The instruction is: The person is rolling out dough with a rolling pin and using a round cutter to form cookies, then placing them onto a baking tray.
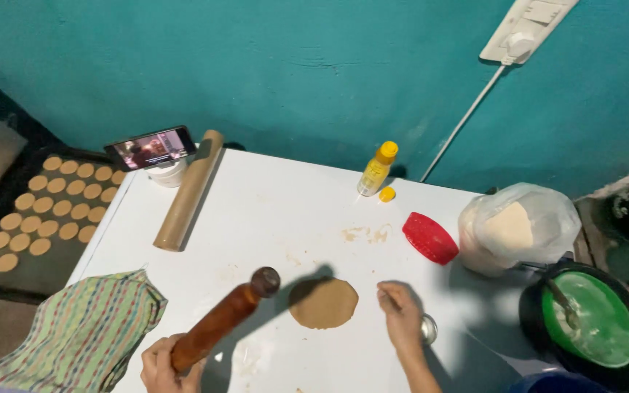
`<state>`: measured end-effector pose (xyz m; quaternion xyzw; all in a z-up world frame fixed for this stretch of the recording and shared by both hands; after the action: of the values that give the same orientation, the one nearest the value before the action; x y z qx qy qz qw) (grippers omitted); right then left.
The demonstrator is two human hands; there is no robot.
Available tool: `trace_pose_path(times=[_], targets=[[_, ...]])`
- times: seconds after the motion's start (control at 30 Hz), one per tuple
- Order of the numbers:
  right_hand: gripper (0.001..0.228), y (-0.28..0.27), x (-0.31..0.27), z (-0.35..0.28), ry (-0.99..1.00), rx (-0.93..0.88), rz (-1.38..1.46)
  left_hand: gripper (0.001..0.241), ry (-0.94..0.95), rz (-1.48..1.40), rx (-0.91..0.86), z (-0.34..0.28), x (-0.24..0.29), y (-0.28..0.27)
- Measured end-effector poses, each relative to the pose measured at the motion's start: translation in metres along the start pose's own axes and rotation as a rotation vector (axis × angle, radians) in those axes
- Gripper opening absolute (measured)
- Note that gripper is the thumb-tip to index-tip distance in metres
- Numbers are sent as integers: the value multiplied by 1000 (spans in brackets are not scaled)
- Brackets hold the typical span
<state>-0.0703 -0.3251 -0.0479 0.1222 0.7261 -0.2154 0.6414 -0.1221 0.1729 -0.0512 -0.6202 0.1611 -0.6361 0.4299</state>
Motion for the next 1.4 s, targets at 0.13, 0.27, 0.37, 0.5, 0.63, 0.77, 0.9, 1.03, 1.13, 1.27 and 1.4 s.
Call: trace_pose_path(times=[0.13,0.27,0.37,0.5,0.63,0.77,0.9,1.03,1.13,1.27,1.4], targets=[[31,-100,-63,74,-651,276,-317,67,30,82,-42,7,4,12],[43,-196,-25,197,-475,407,-846,60,-147,137,-170,7,22,12],[40,-224,5,265,-493,242,-1137,59,-188,107,-167,4,21,12],[31,-220,-14,276,-266,68,-1219,63,-196,65,-153,-5,-10,19],[25,-214,-63,246,-170,103,-1172,62,-159,120,-77,-2,12,-3],[22,-237,-69,249,-141,153,-964,58,-278,149,-71,-5,21,-12],[22,-244,-86,242,-226,201,-970,63,-203,117,9,-7,41,-31],[20,-247,-80,228,-320,204,-877,62,-168,222,51,-2,86,-68],[16,-250,-77,216,-416,263,-815,60,-4,348,48,-3,95,-78],[18,-260,-69,208,-325,343,-924,66,-40,382,-108,-8,94,-80],[25,-222,-108,162,-135,305,-631,68,21,404,-66,-10,93,-88]])
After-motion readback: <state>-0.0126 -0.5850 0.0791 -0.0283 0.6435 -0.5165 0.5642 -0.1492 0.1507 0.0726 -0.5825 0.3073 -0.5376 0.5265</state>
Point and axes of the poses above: each hand's wrist, its own z-axis towards the middle knuckle, its own y-axis out of the palm, x = y × z, the point moved 4 cm from there along z, towards the middle knuckle, and after that the axes turned 10 degrees about z, right-handed, at the moved point
